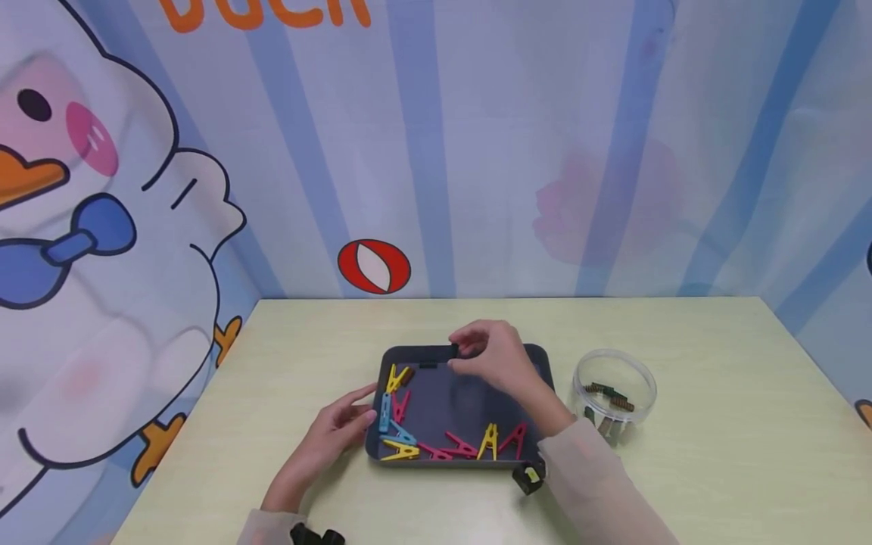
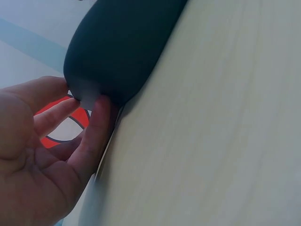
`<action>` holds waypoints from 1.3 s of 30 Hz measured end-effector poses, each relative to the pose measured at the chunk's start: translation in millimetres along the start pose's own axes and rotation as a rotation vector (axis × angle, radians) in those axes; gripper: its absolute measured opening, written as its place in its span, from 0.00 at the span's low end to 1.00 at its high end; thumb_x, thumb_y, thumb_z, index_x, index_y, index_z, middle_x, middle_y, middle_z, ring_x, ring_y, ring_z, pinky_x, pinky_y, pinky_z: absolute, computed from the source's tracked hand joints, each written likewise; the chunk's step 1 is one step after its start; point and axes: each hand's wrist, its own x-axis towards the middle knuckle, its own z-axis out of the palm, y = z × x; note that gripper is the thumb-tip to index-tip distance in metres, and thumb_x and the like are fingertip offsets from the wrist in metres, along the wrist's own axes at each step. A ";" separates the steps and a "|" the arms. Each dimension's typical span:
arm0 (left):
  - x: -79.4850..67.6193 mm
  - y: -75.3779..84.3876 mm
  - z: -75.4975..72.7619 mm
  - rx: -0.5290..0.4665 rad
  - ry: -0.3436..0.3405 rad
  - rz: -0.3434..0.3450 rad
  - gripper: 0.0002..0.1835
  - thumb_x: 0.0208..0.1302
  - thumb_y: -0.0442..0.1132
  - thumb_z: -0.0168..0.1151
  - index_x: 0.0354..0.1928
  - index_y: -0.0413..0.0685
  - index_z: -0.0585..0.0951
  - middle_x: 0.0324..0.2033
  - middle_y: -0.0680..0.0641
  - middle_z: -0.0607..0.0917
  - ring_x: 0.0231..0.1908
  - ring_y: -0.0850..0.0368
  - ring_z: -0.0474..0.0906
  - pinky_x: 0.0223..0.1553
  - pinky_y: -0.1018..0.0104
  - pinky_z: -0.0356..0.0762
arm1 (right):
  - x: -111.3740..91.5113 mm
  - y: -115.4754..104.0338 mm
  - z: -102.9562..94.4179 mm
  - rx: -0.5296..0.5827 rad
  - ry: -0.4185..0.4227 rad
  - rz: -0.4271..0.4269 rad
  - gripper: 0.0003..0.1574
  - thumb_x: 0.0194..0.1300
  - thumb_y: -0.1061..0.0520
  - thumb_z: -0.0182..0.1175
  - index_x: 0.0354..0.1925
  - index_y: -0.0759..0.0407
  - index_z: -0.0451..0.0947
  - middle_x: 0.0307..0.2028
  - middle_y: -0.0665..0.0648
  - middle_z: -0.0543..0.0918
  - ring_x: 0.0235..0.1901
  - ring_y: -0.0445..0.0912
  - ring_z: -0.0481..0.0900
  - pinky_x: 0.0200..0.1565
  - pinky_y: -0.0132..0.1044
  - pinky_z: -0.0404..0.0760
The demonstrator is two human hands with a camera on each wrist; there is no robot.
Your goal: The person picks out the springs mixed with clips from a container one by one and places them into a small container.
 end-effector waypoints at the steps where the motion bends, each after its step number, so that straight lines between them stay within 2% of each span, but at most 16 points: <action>1: 0.1 -0.1 0.0 0.001 0.000 0.002 0.28 0.74 0.39 0.58 0.73 0.45 0.67 0.60 0.32 0.77 0.56 0.42 0.79 0.50 0.58 0.82 | -1.0 -1.5 -1.4 0.001 0.005 0.001 0.19 0.56 0.63 0.73 0.48 0.64 0.84 0.43 0.63 0.85 0.39 0.49 0.84 0.42 0.43 0.83; 11: 0.8 0.1 0.2 0.005 0.005 -0.008 0.28 0.74 0.39 0.58 0.73 0.45 0.67 0.59 0.32 0.77 0.55 0.42 0.79 0.50 0.58 0.82 | -10.5 -10.9 -15.1 -0.013 0.066 0.018 0.20 0.55 0.65 0.74 0.47 0.63 0.85 0.42 0.59 0.86 0.38 0.49 0.84 0.43 0.42 0.84; 28: 0.3 -2.8 0.8 0.010 0.003 0.009 0.28 0.74 0.38 0.57 0.73 0.44 0.67 0.59 0.32 0.78 0.54 0.43 0.79 0.48 0.58 0.83 | -27.7 -24.0 -42.4 -0.019 0.120 0.043 0.21 0.55 0.63 0.74 0.48 0.64 0.84 0.44 0.61 0.85 0.40 0.48 0.84 0.42 0.36 0.83; 39: 1.0 -4.6 1.2 0.009 0.008 0.008 0.28 0.74 0.38 0.57 0.73 0.44 0.67 0.58 0.32 0.78 0.54 0.44 0.80 0.48 0.57 0.83 | -35.9 -22.2 -57.2 -0.041 0.152 0.067 0.20 0.57 0.61 0.74 0.49 0.63 0.83 0.46 0.59 0.84 0.43 0.50 0.83 0.43 0.33 0.82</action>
